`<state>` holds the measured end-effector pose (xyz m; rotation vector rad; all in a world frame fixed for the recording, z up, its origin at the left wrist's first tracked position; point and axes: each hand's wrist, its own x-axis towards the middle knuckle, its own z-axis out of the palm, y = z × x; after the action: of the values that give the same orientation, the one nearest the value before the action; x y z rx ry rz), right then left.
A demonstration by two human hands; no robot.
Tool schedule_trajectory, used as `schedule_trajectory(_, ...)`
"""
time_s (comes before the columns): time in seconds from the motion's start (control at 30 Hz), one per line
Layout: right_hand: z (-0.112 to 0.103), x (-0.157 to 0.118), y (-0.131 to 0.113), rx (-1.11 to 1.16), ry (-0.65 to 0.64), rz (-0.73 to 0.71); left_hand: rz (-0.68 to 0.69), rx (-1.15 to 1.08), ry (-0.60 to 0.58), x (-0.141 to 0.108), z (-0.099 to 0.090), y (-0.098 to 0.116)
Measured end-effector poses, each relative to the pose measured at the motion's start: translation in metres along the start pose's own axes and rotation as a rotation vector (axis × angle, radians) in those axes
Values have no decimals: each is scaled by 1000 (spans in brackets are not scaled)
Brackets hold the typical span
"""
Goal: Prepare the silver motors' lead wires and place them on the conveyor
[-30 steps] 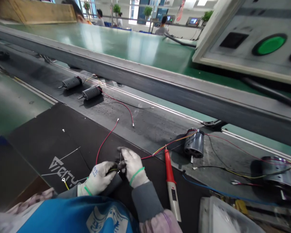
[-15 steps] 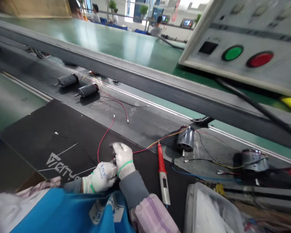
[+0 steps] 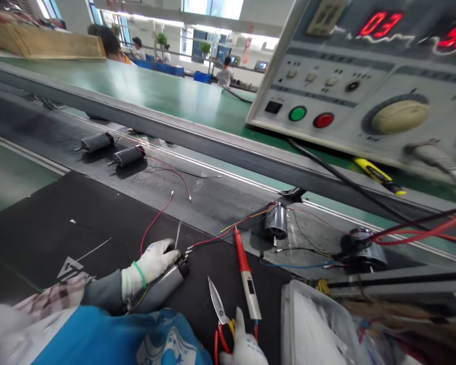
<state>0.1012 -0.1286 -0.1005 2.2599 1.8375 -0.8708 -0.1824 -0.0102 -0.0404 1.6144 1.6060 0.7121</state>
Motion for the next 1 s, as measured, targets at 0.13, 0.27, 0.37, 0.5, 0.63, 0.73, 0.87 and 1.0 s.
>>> schedule_trajectory(0.13,-4,3,-28,356,-31,-118,-141,-295,42,0,4,-3)
schedule_trajectory(0.27,-11,6,-69,656,-116,-286,-215,-442,46,-2,4,-3)
schedule_trajectory(0.37,-21,7,-93,587,-201,-363,-118,-355,89,0,2,-1)
schedule_trajectory(0.5,-38,8,-97,360,-147,-449,29,-238,93,1,-3,0)
schedule_trajectory(0.63,-47,9,-93,225,-103,-468,149,-108,66,4,-2,2)
schedule_trajectory(0.73,-49,9,-95,159,-107,-460,226,17,57,7,-1,3)
schedule_trajectory(0.87,-50,8,-86,129,-83,-406,296,277,-2,-3,-42,-18)
schedule_trajectory(1.0,-48,6,-43,85,-1,-208,3,662,-413,-33,-117,-53)
